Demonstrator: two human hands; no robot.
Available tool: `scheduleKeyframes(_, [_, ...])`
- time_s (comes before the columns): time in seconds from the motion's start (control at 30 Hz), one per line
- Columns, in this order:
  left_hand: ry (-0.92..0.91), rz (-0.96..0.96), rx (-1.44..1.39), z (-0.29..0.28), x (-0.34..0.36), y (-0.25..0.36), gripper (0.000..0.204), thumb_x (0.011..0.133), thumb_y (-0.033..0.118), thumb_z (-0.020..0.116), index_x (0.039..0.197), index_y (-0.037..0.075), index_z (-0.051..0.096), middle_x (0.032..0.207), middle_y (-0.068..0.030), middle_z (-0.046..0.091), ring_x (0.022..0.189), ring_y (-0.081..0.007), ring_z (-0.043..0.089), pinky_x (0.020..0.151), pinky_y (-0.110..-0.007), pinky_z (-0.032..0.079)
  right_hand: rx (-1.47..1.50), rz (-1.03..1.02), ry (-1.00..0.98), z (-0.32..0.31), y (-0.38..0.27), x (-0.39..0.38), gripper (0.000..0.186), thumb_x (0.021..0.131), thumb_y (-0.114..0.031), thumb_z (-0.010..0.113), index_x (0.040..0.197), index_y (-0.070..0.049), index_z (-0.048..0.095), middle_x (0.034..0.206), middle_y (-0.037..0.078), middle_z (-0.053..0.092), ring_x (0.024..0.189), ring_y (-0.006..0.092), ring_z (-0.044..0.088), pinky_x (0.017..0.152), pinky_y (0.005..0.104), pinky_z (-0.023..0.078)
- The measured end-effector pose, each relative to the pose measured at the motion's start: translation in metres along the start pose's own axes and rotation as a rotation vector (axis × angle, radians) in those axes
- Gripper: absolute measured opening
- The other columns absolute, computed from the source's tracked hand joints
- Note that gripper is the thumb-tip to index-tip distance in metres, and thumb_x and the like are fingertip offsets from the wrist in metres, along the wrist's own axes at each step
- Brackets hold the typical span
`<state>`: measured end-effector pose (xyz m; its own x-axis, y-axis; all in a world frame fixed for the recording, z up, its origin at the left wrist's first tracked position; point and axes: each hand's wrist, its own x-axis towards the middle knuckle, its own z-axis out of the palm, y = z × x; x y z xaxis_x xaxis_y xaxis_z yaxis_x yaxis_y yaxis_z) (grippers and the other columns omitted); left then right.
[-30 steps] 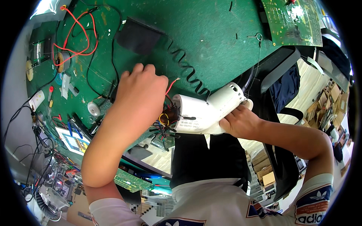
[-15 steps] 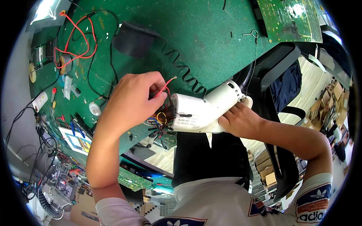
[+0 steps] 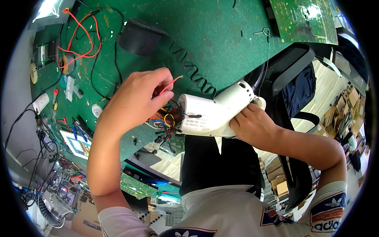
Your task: The person connects and solders wires inside a white plastic housing on a green workbench, using wire cutters and a soldering iron.
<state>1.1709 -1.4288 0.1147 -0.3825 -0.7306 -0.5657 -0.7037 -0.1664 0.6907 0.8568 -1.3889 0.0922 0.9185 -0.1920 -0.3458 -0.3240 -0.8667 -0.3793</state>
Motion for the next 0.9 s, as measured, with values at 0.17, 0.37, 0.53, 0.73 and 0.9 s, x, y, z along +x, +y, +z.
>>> scheduleKeyframes(0.17, [-0.008,-0.004,-0.180,0.002,-0.002,0.000,0.018,0.075,-0.004,0.066,0.089,-0.001,0.055,0.079,-0.0077,0.062,0.069,-0.0161,0.060,0.065,-0.029,0.049,-0.051,-0.022,-0.074,-0.008,0.000,0.002,0.018,0.074,-0.016,0.067,0.089,-0.007,0.066,0.082,0.005,0.066,0.079,0.0201,0.065,0.073,0.0326,0.049])
scheduleKeyframes(0.37, [0.018,0.038,-0.179,0.002,-0.004,0.001,0.018,0.072,-0.007,0.062,0.087,-0.001,0.055,0.087,-0.0080,0.061,0.075,-0.0163,0.061,0.069,-0.028,0.050,-0.109,-0.035,-0.179,-0.018,-0.001,0.007,0.018,0.075,-0.023,0.070,0.085,-0.008,0.067,0.076,0.003,0.067,0.073,0.0191,0.066,0.069,0.0315,0.049])
scheduleKeyframes(0.53, [0.090,0.094,-0.012,0.006,-0.006,-0.003,0.012,0.072,-0.006,0.061,0.080,-0.001,0.053,0.082,-0.0098,0.060,0.073,-0.0219,0.060,0.067,-0.030,0.048,0.135,-0.029,-0.281,-0.037,0.006,0.021,0.026,0.078,-0.034,0.071,0.068,-0.011,0.067,0.059,0.001,0.061,0.060,0.0200,0.065,0.056,0.0337,0.049])
scheduleKeyframes(0.73, [0.121,0.096,0.015,0.009,-0.009,-0.005,0.012,0.072,-0.005,0.062,0.076,-0.001,0.052,0.079,-0.0100,0.059,0.071,-0.0232,0.060,0.067,-0.030,0.048,0.294,-0.111,-0.126,-0.030,0.018,0.019,0.030,0.083,-0.036,0.069,0.065,-0.012,0.066,0.056,0.003,0.059,0.056,0.0236,0.063,0.052,0.0356,0.050])
scheduleKeyframes(0.9, [0.176,0.129,-0.028,0.014,-0.008,-0.011,0.016,0.071,-0.008,0.064,0.076,0.001,0.051,0.082,-0.0087,0.061,0.076,-0.0207,0.061,0.070,-0.029,0.049,0.558,-0.100,0.256,-0.016,0.031,0.014,0.016,0.081,-0.021,0.072,0.076,-0.007,0.065,0.062,0.006,0.059,0.054,0.0242,0.062,0.051,0.0355,0.050])
